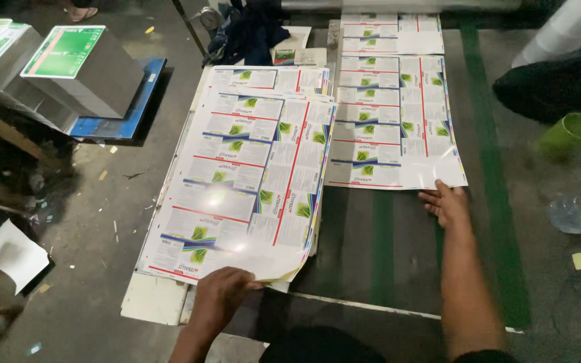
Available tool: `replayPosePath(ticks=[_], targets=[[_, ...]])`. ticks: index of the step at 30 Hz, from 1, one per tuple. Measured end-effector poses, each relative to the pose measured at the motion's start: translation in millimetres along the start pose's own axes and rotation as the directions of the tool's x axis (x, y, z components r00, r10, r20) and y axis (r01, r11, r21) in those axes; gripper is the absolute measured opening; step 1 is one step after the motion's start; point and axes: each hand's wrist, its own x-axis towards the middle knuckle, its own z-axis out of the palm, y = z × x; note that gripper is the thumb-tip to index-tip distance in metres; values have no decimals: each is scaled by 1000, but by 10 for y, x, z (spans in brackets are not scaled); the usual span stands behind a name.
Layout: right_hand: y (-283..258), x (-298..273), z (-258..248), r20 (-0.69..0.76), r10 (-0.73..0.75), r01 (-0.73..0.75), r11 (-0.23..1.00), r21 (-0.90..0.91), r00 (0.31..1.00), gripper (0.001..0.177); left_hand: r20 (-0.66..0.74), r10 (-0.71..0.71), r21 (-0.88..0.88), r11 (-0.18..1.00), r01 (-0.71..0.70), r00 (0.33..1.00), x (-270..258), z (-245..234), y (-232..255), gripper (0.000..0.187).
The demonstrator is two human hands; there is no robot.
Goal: The person repeatedly picks up printed sheets from a pile on a table and places them into a separate stack. The hands move quickly to separate and organize the papers, which feature a green and blue design.
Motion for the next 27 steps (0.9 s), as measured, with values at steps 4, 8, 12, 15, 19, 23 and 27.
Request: replayPosePath(ticks=[4,8,12,15,19,23,27], targets=[[311,-490,-84,-31,-16,17,1000,17,999,52,74,-277,-274,918,287,958,50,-189,-61,17],[684,-1132,-95,20,25,-24,1000,-4,999,56,-289,-514,-451,817,359,807,176,-324,32,17],[503,-2084,482,172,82,-67,994,-91,982,56,-590,69,-132,975,-181,804,400,-235,436,10],[473,-2626,802,378,114,-62,987,-147,919,57,-500,392,-50,877,-477,772,461,75,816,23],[918,-2742,861,566,94,-33,993,-118,819,53,-254,448,-143,859,-492,857,331,599,997,22],[986,-2857,861,568,-10,-119,975,188,823,48,-65,522,-146,838,-525,851,252,912,951,29],[1236,-2907,794,586,5,-180,954,241,810,50,18,524,-193,837,-512,851,198,967,880,24]])
